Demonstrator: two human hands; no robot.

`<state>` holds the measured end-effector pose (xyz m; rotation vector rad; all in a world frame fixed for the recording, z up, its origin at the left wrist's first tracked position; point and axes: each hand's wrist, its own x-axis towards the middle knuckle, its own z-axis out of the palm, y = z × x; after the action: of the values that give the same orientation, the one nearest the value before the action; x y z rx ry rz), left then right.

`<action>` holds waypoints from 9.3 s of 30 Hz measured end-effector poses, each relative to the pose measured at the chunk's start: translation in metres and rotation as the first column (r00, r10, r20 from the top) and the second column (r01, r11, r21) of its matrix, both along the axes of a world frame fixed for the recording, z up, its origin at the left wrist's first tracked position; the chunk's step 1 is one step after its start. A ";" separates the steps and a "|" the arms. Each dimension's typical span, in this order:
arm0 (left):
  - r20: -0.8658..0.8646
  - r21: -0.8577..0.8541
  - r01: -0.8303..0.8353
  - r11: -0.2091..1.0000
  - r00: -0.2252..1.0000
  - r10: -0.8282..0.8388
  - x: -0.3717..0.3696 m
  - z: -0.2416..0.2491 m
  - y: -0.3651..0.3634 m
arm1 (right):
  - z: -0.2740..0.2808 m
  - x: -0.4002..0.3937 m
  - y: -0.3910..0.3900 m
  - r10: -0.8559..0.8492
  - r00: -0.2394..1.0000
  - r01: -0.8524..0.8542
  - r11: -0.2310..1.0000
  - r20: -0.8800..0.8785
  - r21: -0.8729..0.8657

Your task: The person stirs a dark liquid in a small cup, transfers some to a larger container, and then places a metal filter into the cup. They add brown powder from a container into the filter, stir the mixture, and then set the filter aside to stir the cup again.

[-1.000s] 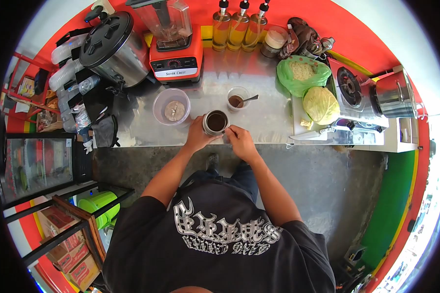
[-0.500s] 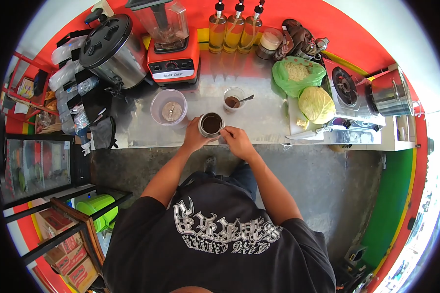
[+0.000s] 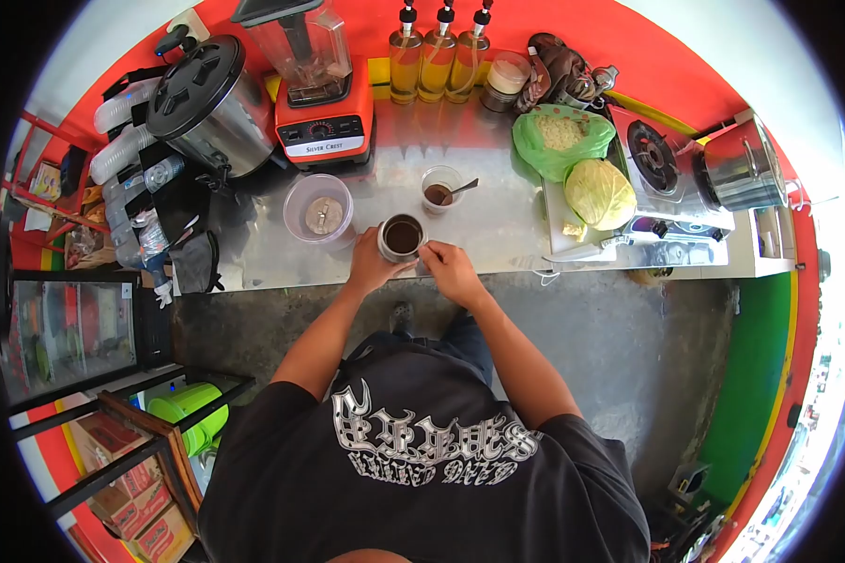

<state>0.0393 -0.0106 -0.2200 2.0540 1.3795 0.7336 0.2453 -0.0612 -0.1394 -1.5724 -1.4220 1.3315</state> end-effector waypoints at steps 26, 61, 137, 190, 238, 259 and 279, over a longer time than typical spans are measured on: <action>0.064 0.014 0.019 1.000 0.998 -0.019 0.000 0.010 -0.003 | 0.002 -0.007 -0.004 0.020 0.999 -0.022 0.998 0.038 0.059; 0.113 0.049 0.056 0.997 0.992 -0.061 -0.004 0.006 0.001 | 0.010 -0.011 -0.005 -0.030 0.995 0.013 0.985 0.100 0.171; 0.219 0.046 -0.009 0.999 0.976 -0.002 -0.002 -0.008 0.005 | 0.015 -0.014 -0.001 -0.039 0.989 0.002 0.968 0.144 0.250; 0.303 -0.045 -0.042 0.998 0.952 0.054 -0.010 0.005 0.003 | 0.009 -0.008 0.009 -0.043 0.996 0.030 0.987 0.080 0.161; 0.249 -0.055 0.023 0.998 0.968 -0.009 -0.006 0.005 0.003 | 0.013 -0.007 0.008 0.060 0.985 -0.093 0.974 0.162 0.206; 0.246 -0.002 -0.012 1.000 0.969 0.013 -0.005 -0.002 0.004 | 0.008 -0.006 0.008 0.065 0.994 -0.079 0.984 0.092 0.162; 0.315 -0.030 -0.071 0.997 0.946 0.077 -0.004 0.003 0.002 | 0.007 -0.008 0.008 -0.022 0.997 0.012 0.990 0.070 0.139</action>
<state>0.0349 -0.0090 -0.2171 1.7824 1.2774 1.0288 0.2376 -0.0529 -0.1320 -1.5505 -1.5076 1.1511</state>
